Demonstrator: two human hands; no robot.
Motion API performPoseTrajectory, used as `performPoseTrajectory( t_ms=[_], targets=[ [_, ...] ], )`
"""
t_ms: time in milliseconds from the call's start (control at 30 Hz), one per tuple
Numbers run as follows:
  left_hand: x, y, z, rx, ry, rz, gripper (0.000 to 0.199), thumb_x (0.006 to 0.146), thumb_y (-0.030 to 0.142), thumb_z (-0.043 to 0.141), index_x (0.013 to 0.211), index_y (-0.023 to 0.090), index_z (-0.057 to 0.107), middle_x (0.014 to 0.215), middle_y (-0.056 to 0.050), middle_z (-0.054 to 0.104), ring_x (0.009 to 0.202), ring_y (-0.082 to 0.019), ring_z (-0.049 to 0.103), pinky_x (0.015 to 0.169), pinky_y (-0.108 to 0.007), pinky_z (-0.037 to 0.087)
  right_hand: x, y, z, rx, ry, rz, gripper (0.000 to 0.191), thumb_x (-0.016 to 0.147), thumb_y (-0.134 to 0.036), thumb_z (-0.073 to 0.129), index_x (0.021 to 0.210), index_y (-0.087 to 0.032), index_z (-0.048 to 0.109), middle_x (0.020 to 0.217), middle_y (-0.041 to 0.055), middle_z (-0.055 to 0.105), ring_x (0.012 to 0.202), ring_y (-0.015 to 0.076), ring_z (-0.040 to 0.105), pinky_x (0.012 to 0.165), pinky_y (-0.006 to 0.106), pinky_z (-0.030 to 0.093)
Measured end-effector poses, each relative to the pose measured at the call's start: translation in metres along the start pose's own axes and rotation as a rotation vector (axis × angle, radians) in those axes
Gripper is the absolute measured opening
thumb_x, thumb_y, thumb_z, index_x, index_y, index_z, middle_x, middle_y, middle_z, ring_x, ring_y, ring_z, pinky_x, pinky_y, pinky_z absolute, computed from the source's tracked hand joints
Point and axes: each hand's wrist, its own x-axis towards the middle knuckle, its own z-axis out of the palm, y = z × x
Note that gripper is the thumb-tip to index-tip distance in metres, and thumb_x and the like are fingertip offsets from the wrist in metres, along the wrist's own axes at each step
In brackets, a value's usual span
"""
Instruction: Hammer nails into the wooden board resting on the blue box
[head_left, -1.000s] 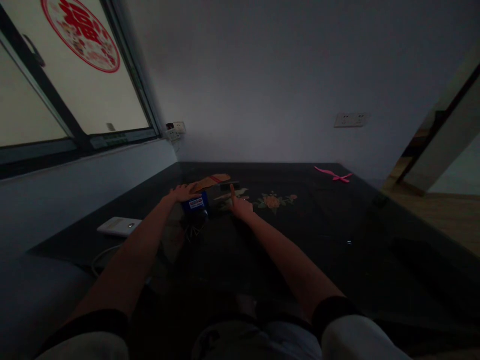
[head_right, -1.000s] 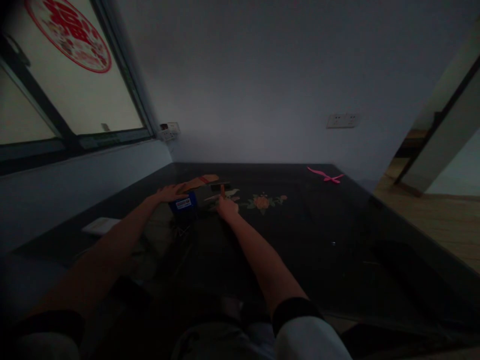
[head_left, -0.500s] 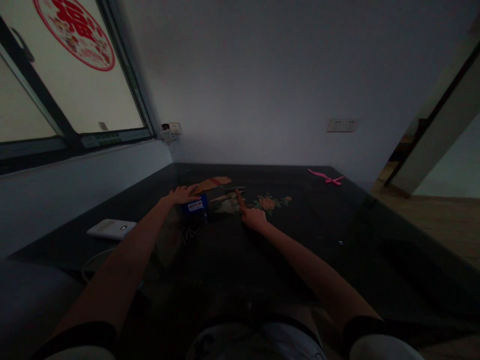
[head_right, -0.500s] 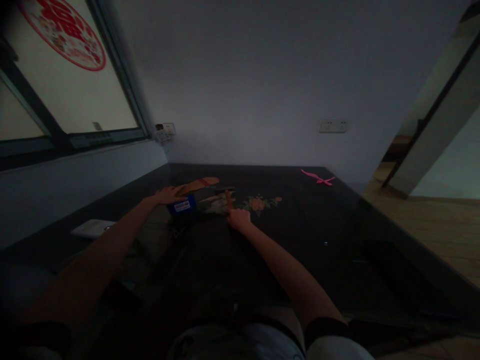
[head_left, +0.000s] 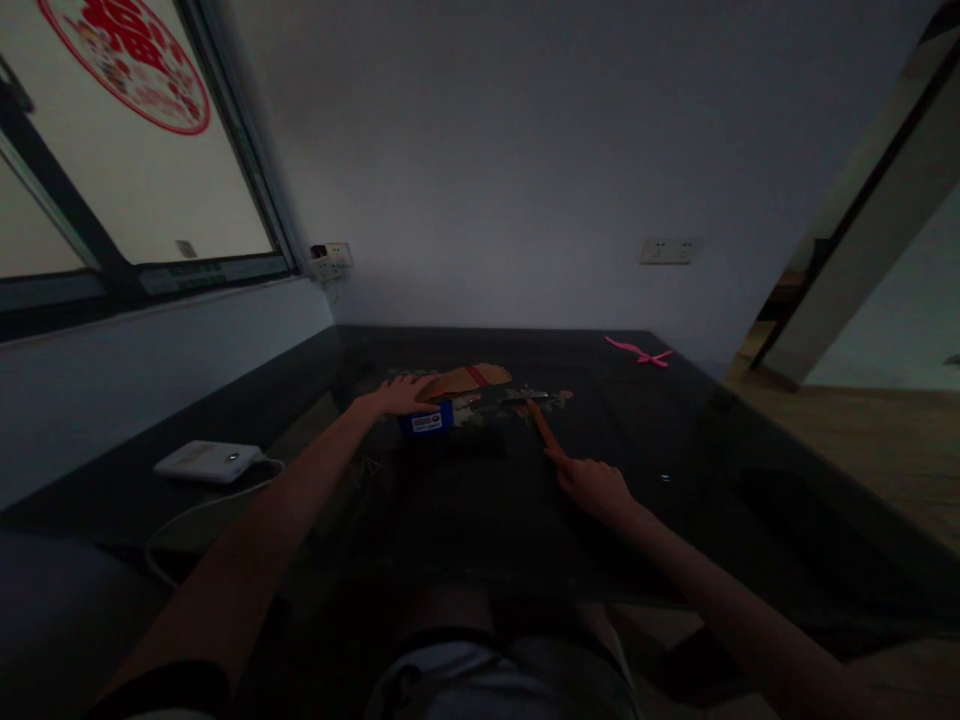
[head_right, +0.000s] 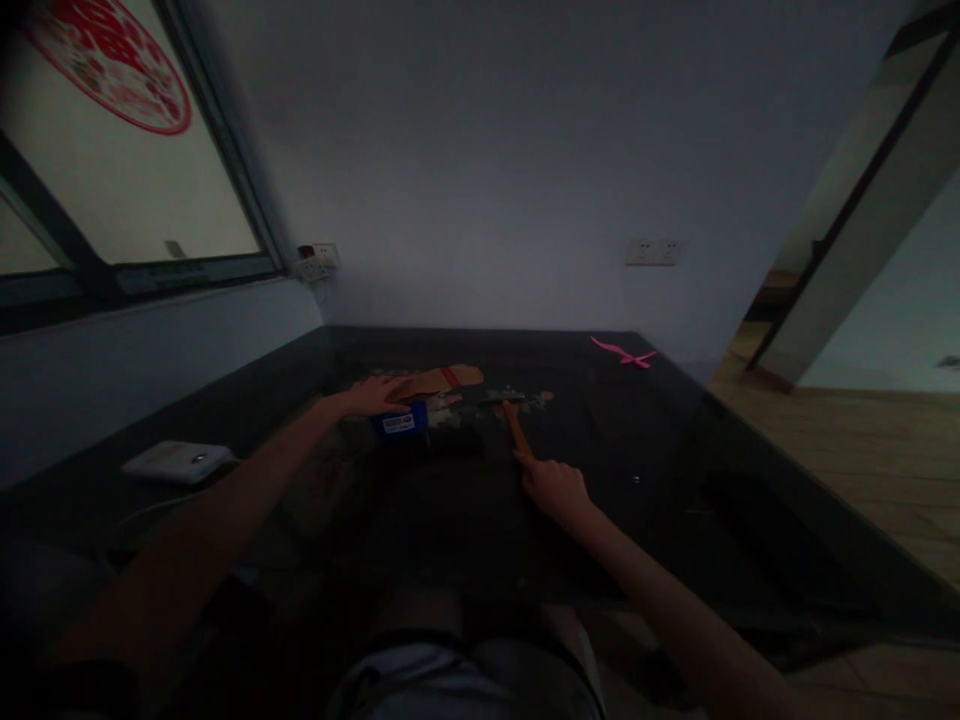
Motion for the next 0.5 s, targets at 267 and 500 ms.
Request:
performPoseTrajectory(
  t_ms=[267, 500],
  targets=[
    [-0.02, 0.092, -0.008, -0.037, 0.021, 0.241, 0.092, 0.066, 0.08, 0.036, 0.143, 0.036, 0.015, 0.143, -0.012, 0.033, 0.127, -0.038, 0.032, 0.099, -0.056, 0.025, -0.055, 0.024, 0.009, 0.056, -0.026, 0.144, 0.048, 0.091, -0.034, 0.03, 0.139, -0.036, 0.036, 0.099, 0.0091, 0.071, 0.086, 0.0271, 0.068, 0.067, 0.035, 0.048],
    [-0.056, 0.155, -0.015, -0.054, 0.021, 0.371, 0.093, 0.065, 0.08, 0.04, 0.143, 0.035, 0.017, 0.142, -0.013, 0.034, 0.13, -0.037, 0.027, 0.102, -0.055, 0.019, -0.081, 0.028, 0.013, 0.092, -0.033, 0.22, 0.048, 0.09, -0.033, 0.032, 0.139, -0.035, 0.037, 0.098, 0.0109, 0.072, 0.083, 0.0296, 0.068, 0.065, 0.037, 0.048]
  ],
)
